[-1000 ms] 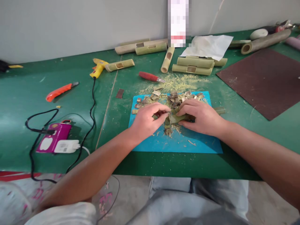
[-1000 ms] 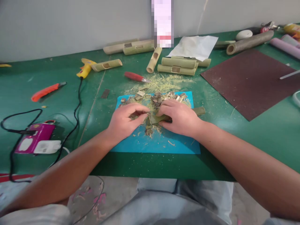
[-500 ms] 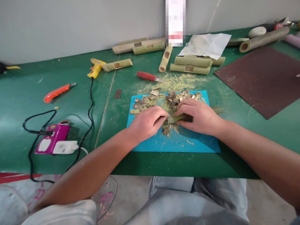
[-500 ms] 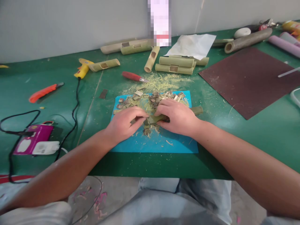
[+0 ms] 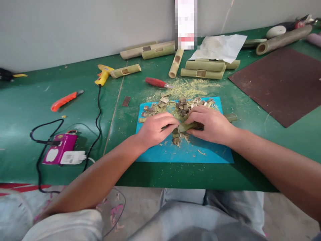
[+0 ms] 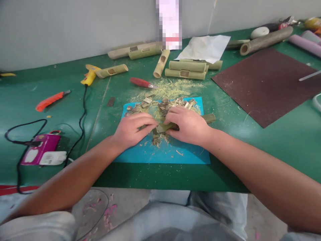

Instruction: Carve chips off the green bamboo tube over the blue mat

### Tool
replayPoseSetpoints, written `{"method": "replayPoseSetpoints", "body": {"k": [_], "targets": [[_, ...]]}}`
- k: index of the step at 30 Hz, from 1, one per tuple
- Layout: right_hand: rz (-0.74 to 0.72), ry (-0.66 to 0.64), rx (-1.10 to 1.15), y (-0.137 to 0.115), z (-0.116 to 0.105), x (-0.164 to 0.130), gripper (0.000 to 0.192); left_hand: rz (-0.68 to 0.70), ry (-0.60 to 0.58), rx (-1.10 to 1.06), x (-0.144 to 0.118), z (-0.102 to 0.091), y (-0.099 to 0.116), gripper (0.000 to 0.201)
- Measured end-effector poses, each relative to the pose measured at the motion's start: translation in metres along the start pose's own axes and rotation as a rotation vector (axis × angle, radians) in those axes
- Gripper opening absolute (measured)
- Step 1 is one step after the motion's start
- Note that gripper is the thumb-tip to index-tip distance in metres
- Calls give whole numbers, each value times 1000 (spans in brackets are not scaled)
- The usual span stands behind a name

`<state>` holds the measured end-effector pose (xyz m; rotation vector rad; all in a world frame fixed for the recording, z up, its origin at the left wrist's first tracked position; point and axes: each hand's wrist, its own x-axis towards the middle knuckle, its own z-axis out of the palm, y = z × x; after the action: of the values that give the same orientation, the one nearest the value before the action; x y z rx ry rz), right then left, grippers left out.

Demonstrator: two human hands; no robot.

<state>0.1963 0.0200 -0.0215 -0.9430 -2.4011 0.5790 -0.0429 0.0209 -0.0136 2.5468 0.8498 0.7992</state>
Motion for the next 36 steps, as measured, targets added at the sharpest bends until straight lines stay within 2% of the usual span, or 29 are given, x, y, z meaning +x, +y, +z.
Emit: {"method": "replayPoseSetpoints", "body": {"k": [3,7,12,22,32,36], "targets": [[-3,2,-3,0,0,0,6,56,-25,15,-2,-1,0,17],[-16,-3,2,0,0,0,5,81,4,66,-4,0,-1,14],[-12,3,6,0,0,-1,6,130,-33,15,-7,-1,0,13],[-34,11,4,0,-1,0,6,120,24,77,-7,3,-1,13],[1,6,-24,-3,-1,-1,9,-20,-5,-35,-3,2,-2,9],[23,-2,-63,-5,0,-2,14,22,8,-36,-7,1,-1,13]]}}
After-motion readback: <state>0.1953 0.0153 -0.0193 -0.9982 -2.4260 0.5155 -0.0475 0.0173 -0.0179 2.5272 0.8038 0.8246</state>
